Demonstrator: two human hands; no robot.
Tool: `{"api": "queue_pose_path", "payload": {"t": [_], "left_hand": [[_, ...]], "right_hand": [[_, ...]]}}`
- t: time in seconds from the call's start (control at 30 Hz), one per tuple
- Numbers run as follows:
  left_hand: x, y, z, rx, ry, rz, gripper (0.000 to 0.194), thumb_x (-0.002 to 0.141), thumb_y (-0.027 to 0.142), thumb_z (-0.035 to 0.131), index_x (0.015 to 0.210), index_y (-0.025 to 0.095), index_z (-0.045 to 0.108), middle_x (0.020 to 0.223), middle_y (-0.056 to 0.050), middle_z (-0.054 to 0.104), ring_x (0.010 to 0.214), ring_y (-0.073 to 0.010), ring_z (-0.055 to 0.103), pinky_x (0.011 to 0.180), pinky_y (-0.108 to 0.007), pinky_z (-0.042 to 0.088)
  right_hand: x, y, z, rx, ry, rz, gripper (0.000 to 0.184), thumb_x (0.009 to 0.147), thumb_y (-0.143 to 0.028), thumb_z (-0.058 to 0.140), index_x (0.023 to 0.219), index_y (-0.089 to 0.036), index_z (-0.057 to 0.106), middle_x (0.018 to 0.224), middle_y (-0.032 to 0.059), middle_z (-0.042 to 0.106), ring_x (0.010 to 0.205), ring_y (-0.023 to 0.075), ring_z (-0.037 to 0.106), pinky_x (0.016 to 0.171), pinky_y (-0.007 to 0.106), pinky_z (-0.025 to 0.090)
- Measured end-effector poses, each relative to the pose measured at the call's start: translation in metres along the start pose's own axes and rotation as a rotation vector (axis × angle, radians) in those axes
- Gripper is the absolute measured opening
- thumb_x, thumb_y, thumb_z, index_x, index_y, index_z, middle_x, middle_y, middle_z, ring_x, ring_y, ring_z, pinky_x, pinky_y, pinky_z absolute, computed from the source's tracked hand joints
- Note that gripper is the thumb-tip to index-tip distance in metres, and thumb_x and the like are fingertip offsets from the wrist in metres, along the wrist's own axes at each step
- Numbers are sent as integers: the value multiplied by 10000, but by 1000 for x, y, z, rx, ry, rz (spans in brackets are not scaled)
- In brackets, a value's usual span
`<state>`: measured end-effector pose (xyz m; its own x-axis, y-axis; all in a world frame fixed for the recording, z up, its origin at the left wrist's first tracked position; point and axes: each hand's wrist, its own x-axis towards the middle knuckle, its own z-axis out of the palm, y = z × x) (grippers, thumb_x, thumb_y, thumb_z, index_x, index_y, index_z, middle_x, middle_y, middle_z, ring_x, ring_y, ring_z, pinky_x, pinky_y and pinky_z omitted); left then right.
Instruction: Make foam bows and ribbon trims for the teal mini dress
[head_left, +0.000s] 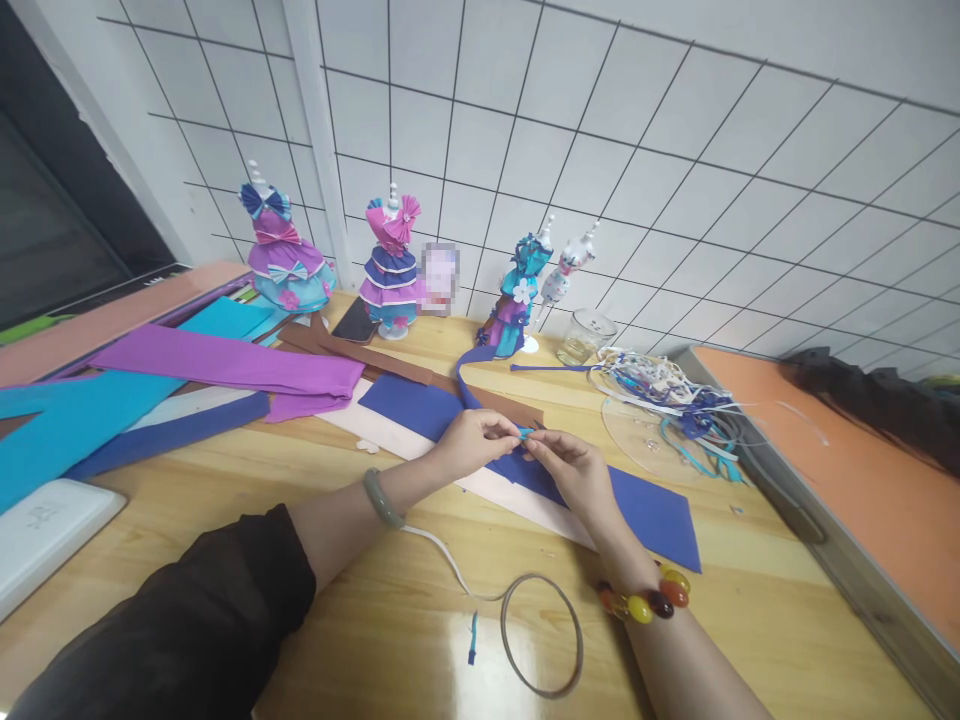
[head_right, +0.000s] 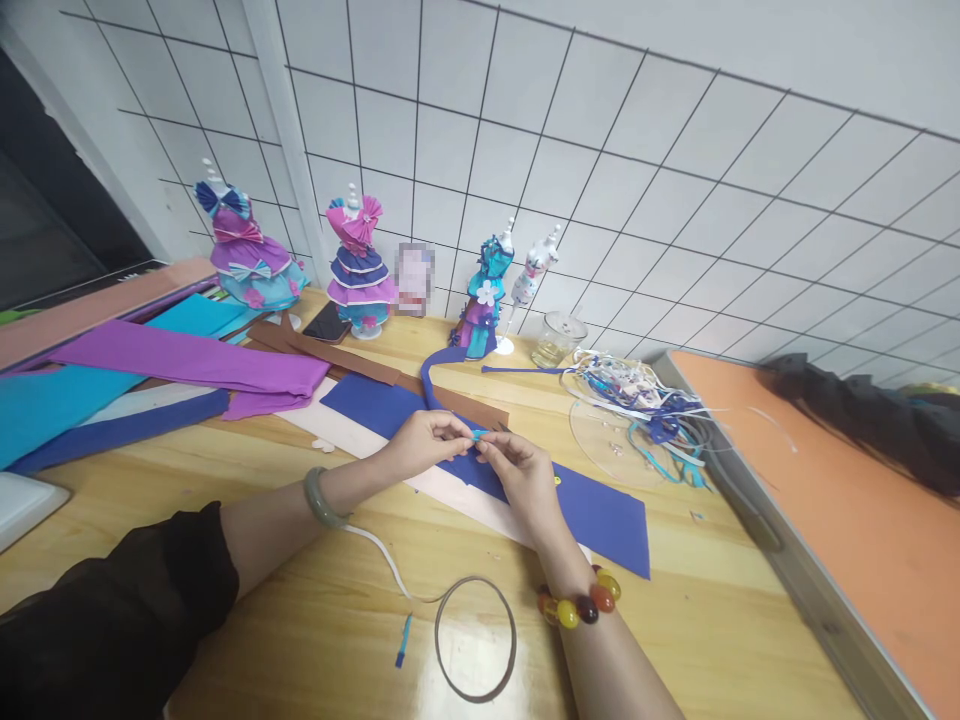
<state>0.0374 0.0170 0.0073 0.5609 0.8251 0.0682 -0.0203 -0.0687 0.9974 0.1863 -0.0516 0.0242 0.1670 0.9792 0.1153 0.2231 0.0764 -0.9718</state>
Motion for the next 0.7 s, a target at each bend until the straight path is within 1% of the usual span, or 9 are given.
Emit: {"api": "queue_pose_path", "payload": {"t": [0.13, 0.27, 0.43, 0.7], "left_hand": [[2, 3, 0, -173, -31, -87, 266, 625, 294, 666, 788, 90, 618, 701, -69, 645, 658, -132, 603, 576, -239, 489], [1, 8, 1, -286, -35, -100, 276, 580, 295, 706, 741, 87, 623, 702, -58, 648, 657, -120, 603, 620, -249, 496], [-1, 10, 0, -256, 2, -85, 252, 574, 271, 712, 719, 84, 627, 633, -39, 639, 570, -85, 578, 599, -219, 473], [1, 3, 0, -234, 5, -46, 243, 567, 256, 714, 721, 87, 631, 673, -58, 651, 621, -107, 591, 621, -232, 469]], "right_hand": [[0, -1, -1, 15, 17, 1, 221, 675, -357, 651, 798, -175, 664, 747, 46, 677, 678, 155, 608, 683, 296, 476], [0, -1, -1, 70, 58, 41, 200, 638, -340, 685, 765, -186, 672, 710, 31, 674, 662, 149, 602, 683, 293, 473], [0, -2, 0, 137, 86, 89, 186, 597, -315, 718, 730, -192, 676, 694, 21, 674, 639, 142, 599, 673, 291, 471], [0, -1, 2, 159, 108, 73, 147, 610, -283, 713, 709, -185, 665, 633, 3, 645, 589, 111, 564, 621, 249, 450]]}}
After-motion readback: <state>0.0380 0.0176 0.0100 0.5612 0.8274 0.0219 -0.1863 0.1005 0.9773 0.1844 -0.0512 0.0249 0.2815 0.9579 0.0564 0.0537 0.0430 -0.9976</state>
